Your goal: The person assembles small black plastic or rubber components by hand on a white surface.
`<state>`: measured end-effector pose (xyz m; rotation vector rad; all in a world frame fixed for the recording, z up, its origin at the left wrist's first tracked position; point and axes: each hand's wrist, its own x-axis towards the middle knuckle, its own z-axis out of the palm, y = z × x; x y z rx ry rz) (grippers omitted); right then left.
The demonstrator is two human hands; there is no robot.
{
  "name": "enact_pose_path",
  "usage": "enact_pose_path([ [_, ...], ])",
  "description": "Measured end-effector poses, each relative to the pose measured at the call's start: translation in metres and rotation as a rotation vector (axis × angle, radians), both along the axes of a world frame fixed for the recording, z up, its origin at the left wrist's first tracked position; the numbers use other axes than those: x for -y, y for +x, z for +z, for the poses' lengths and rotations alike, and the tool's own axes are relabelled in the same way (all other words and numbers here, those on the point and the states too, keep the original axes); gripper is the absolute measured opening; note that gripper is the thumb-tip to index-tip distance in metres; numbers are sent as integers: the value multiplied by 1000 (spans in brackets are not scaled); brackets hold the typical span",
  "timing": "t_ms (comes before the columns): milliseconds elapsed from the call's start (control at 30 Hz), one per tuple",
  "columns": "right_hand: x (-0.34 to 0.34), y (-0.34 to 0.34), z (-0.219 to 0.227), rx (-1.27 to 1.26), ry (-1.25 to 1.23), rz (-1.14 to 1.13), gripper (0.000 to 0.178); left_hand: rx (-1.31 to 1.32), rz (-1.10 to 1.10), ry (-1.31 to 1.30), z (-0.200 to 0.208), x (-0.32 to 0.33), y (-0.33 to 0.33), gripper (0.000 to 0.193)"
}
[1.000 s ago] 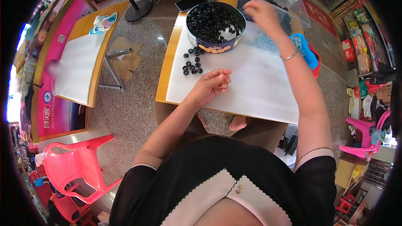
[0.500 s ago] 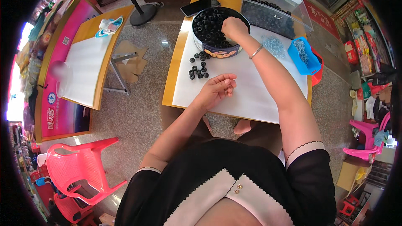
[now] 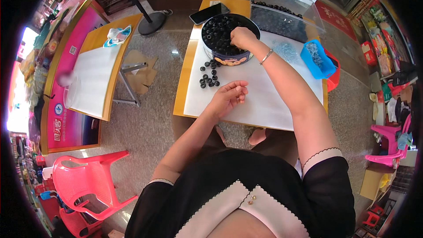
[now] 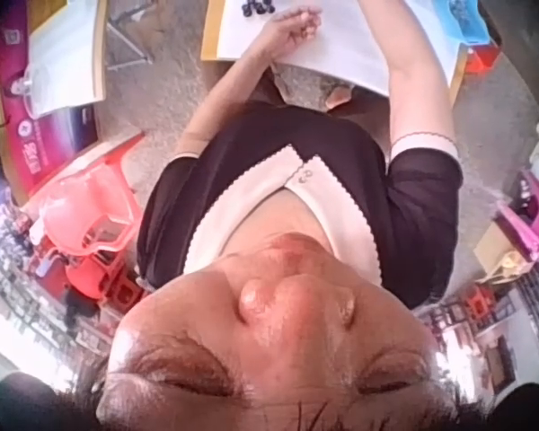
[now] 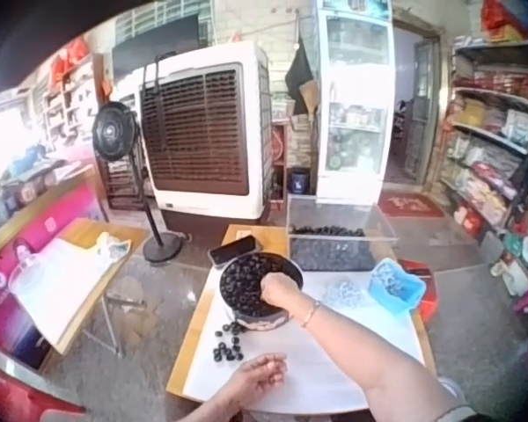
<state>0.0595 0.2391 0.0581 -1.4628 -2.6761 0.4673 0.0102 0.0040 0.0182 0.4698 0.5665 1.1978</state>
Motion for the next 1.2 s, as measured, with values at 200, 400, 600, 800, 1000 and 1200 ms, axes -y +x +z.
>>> enact_pose_path([
  [200, 7, 7, 10, -122, 165, -89, 15, 23, -13, 18, -2, 0, -2, 28],
  [400, 6, 8, 13, -96, 119, 10, 16, 16, -11, 16, -1, 0, 0, 27],
  [600, 6, 12, 19, -63, 86, 93, 16, 25, 1, 3, -1, 2, 0, 27],
  [800, 2, 27, 20, -293, 222, 105, 22, 5, 9, 1, 3, 0, 0, 26],
  [1000, 20, 40, 27, -358, 51, 183, 26, 32, 6, 14, 1, 1, 0, 26],
  [1200, 70, 57, 41, -795, -12, 166, 25, 59, 66, 3, -4, 6, 0, 26],
])
